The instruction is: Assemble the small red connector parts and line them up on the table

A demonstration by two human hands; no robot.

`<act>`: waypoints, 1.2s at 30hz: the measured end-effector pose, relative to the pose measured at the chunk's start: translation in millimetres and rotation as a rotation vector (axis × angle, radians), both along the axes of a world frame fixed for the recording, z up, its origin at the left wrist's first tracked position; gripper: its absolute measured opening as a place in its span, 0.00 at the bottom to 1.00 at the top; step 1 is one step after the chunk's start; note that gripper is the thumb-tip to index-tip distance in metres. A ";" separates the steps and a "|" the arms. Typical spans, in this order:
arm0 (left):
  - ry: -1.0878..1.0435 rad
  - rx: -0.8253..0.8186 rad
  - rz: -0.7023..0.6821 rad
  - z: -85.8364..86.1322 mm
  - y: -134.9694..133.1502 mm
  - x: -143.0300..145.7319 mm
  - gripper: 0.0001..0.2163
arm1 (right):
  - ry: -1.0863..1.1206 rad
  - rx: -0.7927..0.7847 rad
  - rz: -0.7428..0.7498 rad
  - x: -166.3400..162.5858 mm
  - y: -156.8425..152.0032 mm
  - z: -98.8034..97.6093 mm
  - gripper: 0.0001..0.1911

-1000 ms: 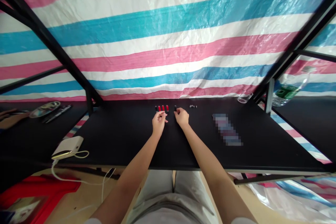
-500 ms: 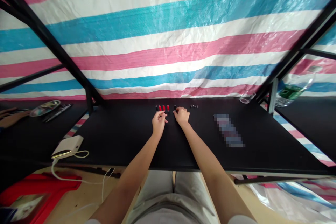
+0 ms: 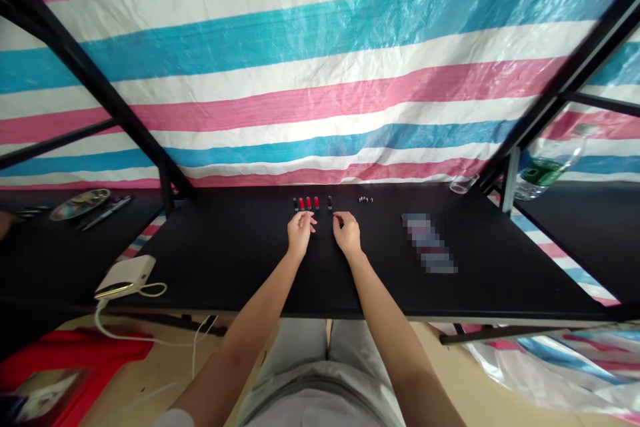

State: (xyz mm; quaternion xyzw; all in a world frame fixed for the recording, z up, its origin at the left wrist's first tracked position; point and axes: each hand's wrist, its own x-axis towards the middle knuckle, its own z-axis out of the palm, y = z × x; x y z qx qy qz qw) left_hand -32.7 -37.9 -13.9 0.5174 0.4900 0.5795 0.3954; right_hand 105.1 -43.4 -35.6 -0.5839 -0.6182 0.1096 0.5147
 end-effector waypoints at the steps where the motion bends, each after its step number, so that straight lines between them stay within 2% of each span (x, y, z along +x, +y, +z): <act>1: 0.005 -0.001 0.001 -0.4 -0.2 -0.1 0.12 | 0.001 -0.001 0.002 0.0 -0.1 -0.2 0.11; 22: 0.016 0.004 0.033 -6.8 0.1 -0.3 0.12 | -0.006 -0.027 0.007 0.7 -3.2 1.0 0.11; 36: 0.045 -0.001 0.027 -3.7 -3.0 0.1 0.12 | 0.048 -0.056 -0.001 0.8 -5.2 3.4 0.12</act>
